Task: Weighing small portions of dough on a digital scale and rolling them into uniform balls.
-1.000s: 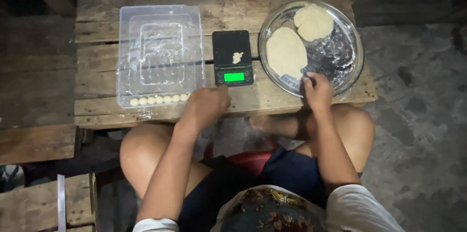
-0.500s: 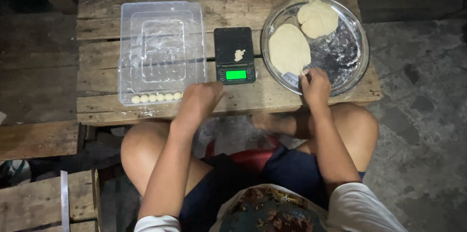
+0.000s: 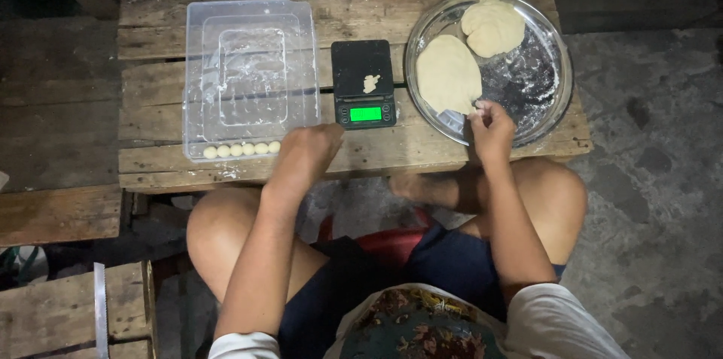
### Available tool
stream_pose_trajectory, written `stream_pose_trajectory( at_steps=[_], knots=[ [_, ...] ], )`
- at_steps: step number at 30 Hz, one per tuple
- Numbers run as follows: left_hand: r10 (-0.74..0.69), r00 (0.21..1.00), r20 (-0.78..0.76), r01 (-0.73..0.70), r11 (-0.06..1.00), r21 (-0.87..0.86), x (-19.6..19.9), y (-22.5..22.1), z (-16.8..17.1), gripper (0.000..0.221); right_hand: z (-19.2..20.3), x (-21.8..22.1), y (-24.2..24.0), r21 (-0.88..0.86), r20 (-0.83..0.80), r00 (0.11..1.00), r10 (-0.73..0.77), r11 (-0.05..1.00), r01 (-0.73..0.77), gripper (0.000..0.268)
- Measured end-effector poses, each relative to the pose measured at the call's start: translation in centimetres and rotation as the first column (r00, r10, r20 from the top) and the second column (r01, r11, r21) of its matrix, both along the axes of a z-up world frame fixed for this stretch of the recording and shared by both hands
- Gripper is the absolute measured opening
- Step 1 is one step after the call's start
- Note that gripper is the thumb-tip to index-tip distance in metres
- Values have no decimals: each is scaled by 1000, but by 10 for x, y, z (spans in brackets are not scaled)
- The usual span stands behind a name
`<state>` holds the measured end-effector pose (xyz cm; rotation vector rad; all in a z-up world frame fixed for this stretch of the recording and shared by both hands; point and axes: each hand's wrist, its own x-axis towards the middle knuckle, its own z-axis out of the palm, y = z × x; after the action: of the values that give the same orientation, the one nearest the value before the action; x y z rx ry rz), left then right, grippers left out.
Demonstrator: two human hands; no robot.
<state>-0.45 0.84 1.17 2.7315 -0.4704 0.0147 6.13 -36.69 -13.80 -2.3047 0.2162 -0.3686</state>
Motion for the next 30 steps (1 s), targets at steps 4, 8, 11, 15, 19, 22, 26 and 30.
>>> stream_pose_trajectory(
  at_steps=[4, 8, 11, 15, 19, 22, 26, 30],
  knots=[
    [6, 1000, 13, -6, 1000, 23, 0, 2, -9, 24, -10, 2, -8, 138, 10, 1000, -22, 990, 21, 22],
    [-27, 1000, 9, 27, 999, 33, 2, 2, -15, 23, -15, 5, -11, 422, 67, 997, -41, 906, 9, 20],
    [-24, 1000, 1, 24, 999, 30, 2, 1, -11, 23, -21, 6, -13, 543, 89, 993, -79, 840, 18, 21],
    [-25, 1000, -10, 26, 997, 67, 1, -1, -7, 23, -23, 6, -16, 660, 93, 986, -139, 750, 43, 22],
    [-5, 999, -43, 6, 999, 34, 3, 0, -3, 25, -2, 3, -11, 731, 74, 981, -177, 679, 68, 23],
    [-24, 995, -93, 31, 997, 74, 4, 1, -7, 21, 25, 0, -1, 837, 134, 978, -162, 547, -24, 24],
    [-22, 996, -90, 31, 994, 104, 5, -2, -11, 20, 60, -6, 26, 731, 153, 988, -11, 675, -105, 30],
    [-29, 996, -80, 36, 995, 90, 3, -2, -3, 20, 52, 13, 41, 605, 200, 969, 147, 759, -240, 36]
  ],
)
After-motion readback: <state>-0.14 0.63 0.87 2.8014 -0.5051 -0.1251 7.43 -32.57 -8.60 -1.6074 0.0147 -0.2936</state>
